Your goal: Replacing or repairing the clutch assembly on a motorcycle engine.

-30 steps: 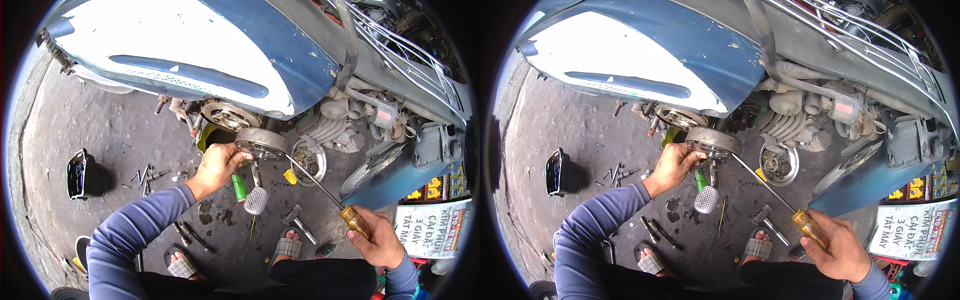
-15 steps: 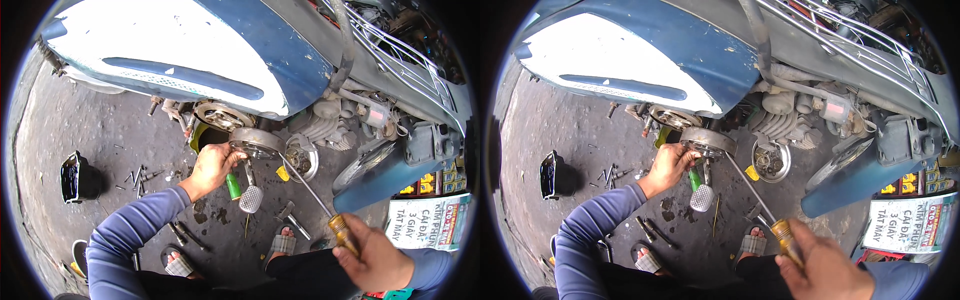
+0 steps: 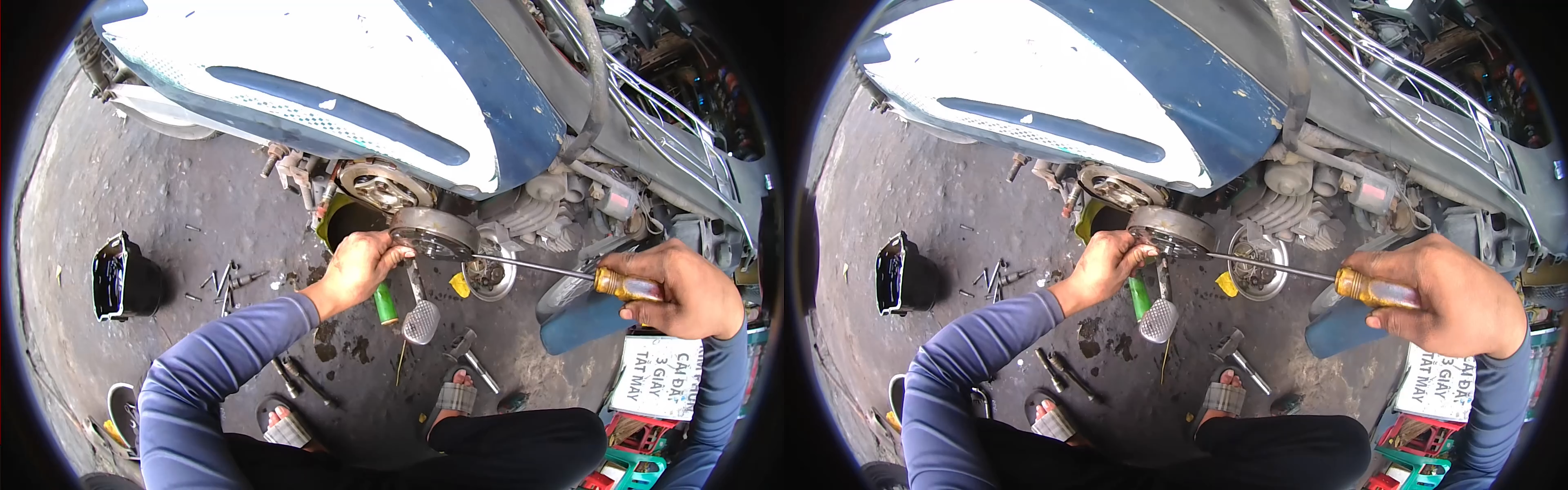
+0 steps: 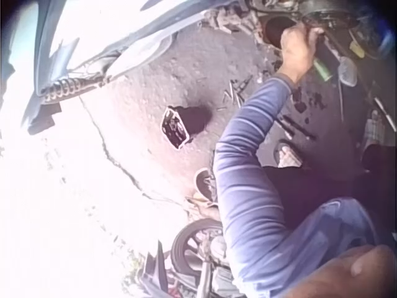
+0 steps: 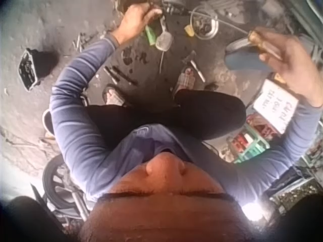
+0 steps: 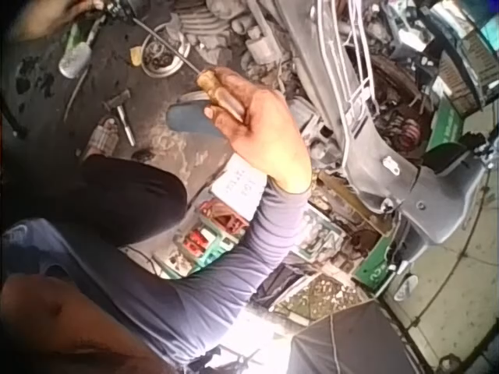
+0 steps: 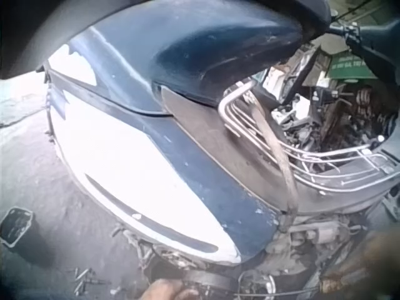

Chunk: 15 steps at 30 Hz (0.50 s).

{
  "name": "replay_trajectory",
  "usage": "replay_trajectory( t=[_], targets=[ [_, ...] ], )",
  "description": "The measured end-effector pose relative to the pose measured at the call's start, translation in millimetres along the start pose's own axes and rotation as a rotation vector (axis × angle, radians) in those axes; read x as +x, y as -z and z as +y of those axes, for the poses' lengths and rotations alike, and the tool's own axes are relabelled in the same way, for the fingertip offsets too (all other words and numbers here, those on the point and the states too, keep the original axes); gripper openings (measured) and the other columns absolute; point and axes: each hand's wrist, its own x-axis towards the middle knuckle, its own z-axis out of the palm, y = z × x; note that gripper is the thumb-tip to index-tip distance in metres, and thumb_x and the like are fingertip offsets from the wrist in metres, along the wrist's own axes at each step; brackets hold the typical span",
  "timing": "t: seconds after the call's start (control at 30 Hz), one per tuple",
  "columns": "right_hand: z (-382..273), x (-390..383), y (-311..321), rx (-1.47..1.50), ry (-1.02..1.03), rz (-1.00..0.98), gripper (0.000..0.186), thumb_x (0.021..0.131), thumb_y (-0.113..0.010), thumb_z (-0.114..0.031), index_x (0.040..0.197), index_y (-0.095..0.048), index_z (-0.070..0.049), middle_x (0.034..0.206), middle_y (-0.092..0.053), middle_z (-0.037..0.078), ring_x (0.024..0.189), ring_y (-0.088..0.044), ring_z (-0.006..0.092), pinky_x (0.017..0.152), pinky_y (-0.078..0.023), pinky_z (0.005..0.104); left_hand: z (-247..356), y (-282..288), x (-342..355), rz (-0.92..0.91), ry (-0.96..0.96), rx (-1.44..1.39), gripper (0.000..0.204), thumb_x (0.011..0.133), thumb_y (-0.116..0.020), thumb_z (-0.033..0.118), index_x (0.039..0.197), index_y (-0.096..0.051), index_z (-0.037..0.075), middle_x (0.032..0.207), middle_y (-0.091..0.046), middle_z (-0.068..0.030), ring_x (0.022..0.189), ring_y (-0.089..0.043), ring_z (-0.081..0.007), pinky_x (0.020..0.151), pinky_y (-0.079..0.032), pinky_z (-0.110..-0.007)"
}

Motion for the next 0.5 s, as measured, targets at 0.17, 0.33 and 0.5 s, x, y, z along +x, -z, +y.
replay_trajectory(
  t=[0.17,0.33,0.5],
  targets=[
    [-25,-9,-13,0.093,-0.098,-0.033,0.046,0.077,-0.07,-0.007,0.12,-0.056,0.004,0.08,-0.064,0.02,0.064,-0.063,0.0342,0.058,-0.048,0.0363,-2,1,-4,-0.083,0.155,-0.271,0.033,0.088,-0.068,0.031,0.085,-0.062,-0.002,0.064,-0.059,-0.0144,0.056,-0.06,-0.0241,0.056,-0.046,-0.037],
    [-60,13,-32,0.126,-0.096,0.139,0.04,0.082,-0.065,-0.004,0.119,-0.055,0.006,0.071,-0.059,0.021,0.058,-0.057,0.0357,0.058,-0.044,0.0378,-3,5,-5,-0.037,0.039,-0.283,0.034,0.086,-0.07,0.029,0.082,-0.062,-0.003,0.063,-0.062,-0.0129,0.057,-0.062,-0.0201,0.057,-0.048,-0.033],
    [-71,19,-25,0.073,-0.127,0.072,0.04,0.082,-0.065,-0.005,0.119,-0.055,0.006,0.072,-0.058,0.023,0.06,-0.057,0.0366,0.058,-0.044,0.0388,2,1,8,-0.072,0.101,-0.16,0.028,0.081,-0.076,0.024,0.086,-0.067,-0.002,0.064,-0.063,-0.0084,0.058,-0.058,-0.0096,0.056,-0.047,-0.029]
  ],
)
